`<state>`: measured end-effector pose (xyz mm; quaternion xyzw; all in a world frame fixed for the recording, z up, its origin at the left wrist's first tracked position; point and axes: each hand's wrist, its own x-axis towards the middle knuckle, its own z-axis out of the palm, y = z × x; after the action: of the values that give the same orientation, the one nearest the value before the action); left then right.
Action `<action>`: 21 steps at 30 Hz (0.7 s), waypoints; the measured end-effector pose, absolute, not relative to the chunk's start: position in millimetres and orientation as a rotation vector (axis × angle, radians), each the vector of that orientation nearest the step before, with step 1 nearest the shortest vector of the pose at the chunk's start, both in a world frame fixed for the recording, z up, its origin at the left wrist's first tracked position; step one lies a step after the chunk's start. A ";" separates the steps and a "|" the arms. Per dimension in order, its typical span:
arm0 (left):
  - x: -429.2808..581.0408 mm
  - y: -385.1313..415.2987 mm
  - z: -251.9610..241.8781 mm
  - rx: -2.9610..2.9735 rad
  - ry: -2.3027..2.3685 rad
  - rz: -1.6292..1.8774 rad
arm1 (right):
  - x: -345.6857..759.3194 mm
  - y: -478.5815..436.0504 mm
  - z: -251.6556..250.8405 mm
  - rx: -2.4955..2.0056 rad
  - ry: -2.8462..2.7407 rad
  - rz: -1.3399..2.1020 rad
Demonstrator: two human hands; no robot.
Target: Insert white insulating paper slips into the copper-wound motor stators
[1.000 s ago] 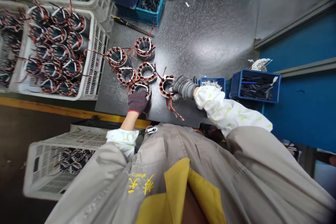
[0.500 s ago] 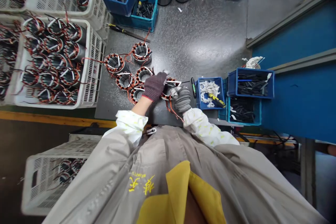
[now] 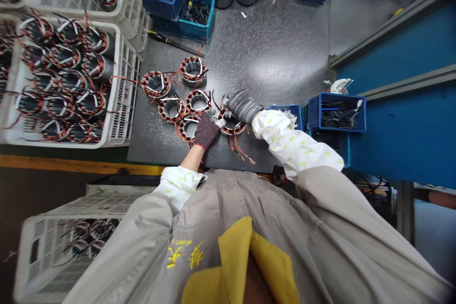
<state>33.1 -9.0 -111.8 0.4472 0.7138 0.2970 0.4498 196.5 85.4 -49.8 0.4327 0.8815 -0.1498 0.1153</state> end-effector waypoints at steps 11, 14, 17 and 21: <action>33.9 -13.6 -118.0 1.124 1.775 0.763 | 224.4 82.7 -69.5 2.450 2.420 -1.575; 34.6 -13.5 -119.7 1.185 1.791 0.737 | 251.5 79.0 -57.8 1.764 2.687 -1.529; 36.3 -11.9 -120.5 1.228 1.807 0.741 | 261.7 66.8 -48.3 1.182 2.765 -0.982; 36.2 -10.5 -121.9 1.226 1.837 0.754 | 249.0 50.0 -51.1 0.994 2.721 -0.664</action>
<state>36.2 -10.5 -121.9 0.4831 0.7238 0.2972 0.3929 249.0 50.0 -51.1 0.3332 0.9123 -0.2226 0.0846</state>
